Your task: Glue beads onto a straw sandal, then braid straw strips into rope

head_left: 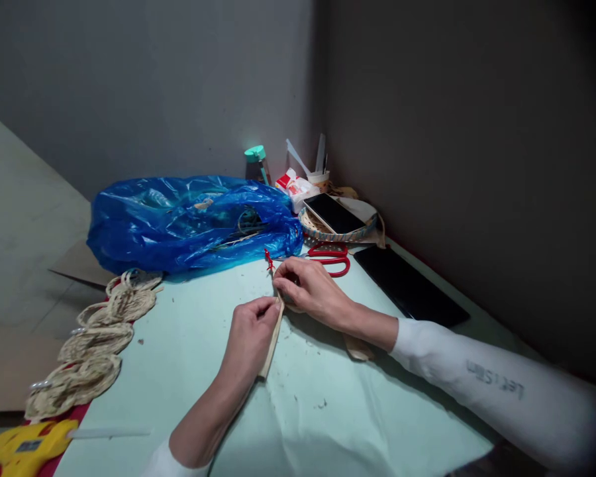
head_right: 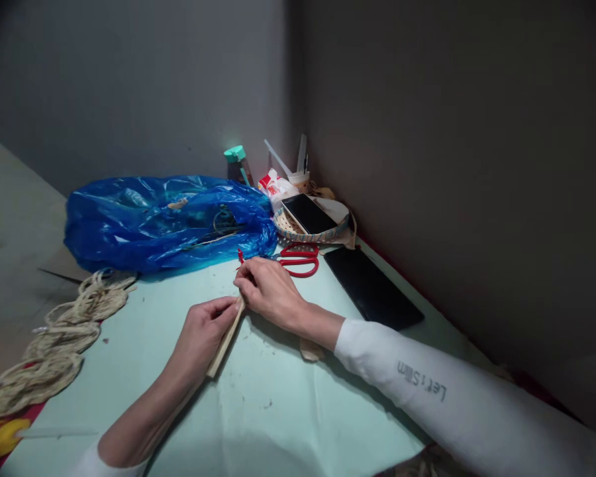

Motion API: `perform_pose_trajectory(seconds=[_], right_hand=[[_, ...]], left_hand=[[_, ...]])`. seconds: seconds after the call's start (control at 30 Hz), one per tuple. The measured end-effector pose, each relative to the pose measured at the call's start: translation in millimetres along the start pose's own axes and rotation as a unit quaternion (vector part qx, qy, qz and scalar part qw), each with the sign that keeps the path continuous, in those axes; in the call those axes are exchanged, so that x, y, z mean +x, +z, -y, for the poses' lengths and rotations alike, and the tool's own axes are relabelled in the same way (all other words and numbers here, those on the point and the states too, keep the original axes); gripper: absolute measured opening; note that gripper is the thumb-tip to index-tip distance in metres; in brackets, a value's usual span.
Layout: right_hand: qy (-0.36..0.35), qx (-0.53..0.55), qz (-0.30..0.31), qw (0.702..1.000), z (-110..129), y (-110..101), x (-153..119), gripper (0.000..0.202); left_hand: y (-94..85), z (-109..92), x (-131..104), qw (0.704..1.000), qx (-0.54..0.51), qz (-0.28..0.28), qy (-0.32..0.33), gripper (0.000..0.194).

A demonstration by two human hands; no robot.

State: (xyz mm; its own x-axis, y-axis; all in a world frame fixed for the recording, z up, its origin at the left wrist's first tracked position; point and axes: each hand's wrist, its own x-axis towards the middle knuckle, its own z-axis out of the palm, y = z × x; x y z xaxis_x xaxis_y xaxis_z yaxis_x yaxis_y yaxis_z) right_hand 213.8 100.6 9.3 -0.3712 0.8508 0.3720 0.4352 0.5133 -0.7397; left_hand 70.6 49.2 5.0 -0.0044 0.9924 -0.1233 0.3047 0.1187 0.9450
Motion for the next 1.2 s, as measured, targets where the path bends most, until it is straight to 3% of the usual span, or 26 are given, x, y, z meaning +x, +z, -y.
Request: perform_pose_trajectory(seconds=[0.17, 0.3, 0.43, 0.53, 0.67, 0.77, 0.93, 1.1, 1.2], right_hand=[[0.021, 0.006, 0.009, 1.0, -2, -8, 2, 0.012], [0.069, 0.046, 0.131, 0.988, 4, -16, -1, 0.019], [0.158, 0.182, 0.238, 0.941, 3, -7, -7, 0.026], [0.179, 0.156, 0.234, 0.943, -1, 2, -8, 0.029], [0.13, 0.089, 0.167, 0.973, -4, 6, -10, 0.032], [0.126, 0.086, 0.124, 0.98, -4, 9, -14, 0.033], [0.143, 0.179, 0.11, 0.967, -5, 12, -21, 0.033], [0.183, 0.284, 0.092, 0.937, -3, 11, -22, 0.024], [0.236, 0.364, 0.114, 0.894, 1, 9, -21, 0.021]], left_hand=[[-1.7, 0, -1, 0.999, -0.019, -0.016, -0.023, 0.026], [-2.8, -2, -2, 0.999, -0.039, -0.027, -0.015, 0.022], [-4.3, -2, -2, 0.999, -0.032, -0.006, 0.015, 0.021], [-5.0, 1, -1, 0.999, 0.027, 0.001, 0.035, 0.023], [-4.4, 2, -4, 0.98, 0.182, -0.031, 0.073, 0.027], [-5.1, -1, -10, 0.944, 0.303, -0.052, 0.116, 0.029], [-2.3, -6, -21, 0.866, 0.443, -0.09, 0.213, 0.029], [12.0, -1, -31, 0.74, 0.545, -0.143, 0.368, 0.021], [19.1, 4, -33, 0.668, 0.589, -0.156, 0.428, 0.02]])
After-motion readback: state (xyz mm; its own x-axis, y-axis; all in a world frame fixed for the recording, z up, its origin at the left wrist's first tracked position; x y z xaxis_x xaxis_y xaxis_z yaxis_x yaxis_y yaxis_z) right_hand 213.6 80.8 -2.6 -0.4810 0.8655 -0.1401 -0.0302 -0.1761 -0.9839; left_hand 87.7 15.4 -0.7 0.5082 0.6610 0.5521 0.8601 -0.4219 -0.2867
